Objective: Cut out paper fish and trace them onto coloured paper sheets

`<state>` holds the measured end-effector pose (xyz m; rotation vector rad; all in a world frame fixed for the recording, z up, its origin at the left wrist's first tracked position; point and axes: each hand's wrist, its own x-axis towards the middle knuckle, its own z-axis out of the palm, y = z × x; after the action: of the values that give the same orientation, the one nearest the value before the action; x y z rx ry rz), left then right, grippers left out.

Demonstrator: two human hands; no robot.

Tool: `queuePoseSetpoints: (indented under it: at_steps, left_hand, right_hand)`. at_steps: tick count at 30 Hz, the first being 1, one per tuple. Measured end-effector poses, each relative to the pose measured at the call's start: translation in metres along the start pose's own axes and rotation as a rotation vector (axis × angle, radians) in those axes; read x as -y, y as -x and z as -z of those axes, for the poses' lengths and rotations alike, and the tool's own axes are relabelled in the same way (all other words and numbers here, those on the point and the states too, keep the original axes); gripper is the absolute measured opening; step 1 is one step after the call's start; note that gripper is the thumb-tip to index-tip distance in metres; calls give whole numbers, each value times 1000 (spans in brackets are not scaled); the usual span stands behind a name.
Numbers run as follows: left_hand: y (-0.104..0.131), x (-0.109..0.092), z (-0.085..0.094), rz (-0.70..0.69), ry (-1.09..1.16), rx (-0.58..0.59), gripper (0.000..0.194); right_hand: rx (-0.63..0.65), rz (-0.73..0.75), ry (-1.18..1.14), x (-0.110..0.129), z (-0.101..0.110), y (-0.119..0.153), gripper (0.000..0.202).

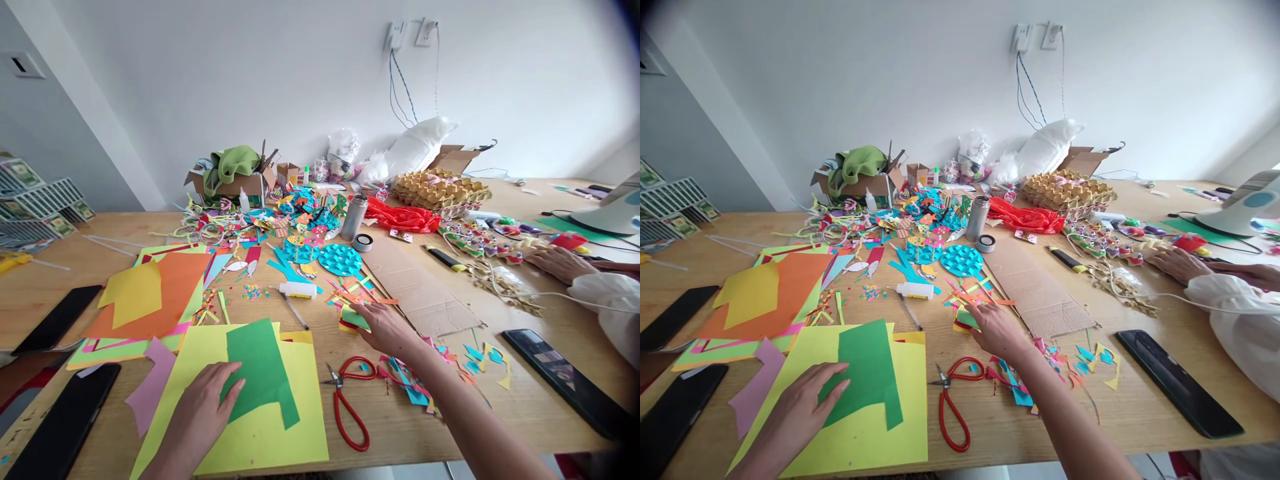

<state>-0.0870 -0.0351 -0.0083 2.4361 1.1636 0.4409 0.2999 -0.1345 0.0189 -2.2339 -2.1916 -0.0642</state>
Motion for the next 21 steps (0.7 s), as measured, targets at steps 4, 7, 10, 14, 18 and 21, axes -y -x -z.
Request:
queuePoseSetpoints:
  at_steps: [4, 7, 10, 14, 18, 21]
  left_hand:
    - [-1, -6, 3, 10, -10, 11, 31]
    - [0, -13, 10, 9, -25, 12, 29]
    - [5, -18, 17, 14, -50, 10, 27]
    - [16, -18, 19, -33, -87, -4, 24]
    - [30, -11, 9, -154, -134, -36, 28]
    - [36, -9, 3, -223, -141, -81, 30]
  right_hand:
    - [0, 17, 11, 5, 1, -2, 39]
    - [-17, 37, 26, 4, -4, -2, 36]
    - [-60, 63, 52, -3, -12, -2, 31]
    - [-194, 78, -4, -3, -12, 2, 27]
    - [-364, 5, -247, 37, 4, 20, 27]
    - [-322, -133, -668, 85, 14, 37, 28]
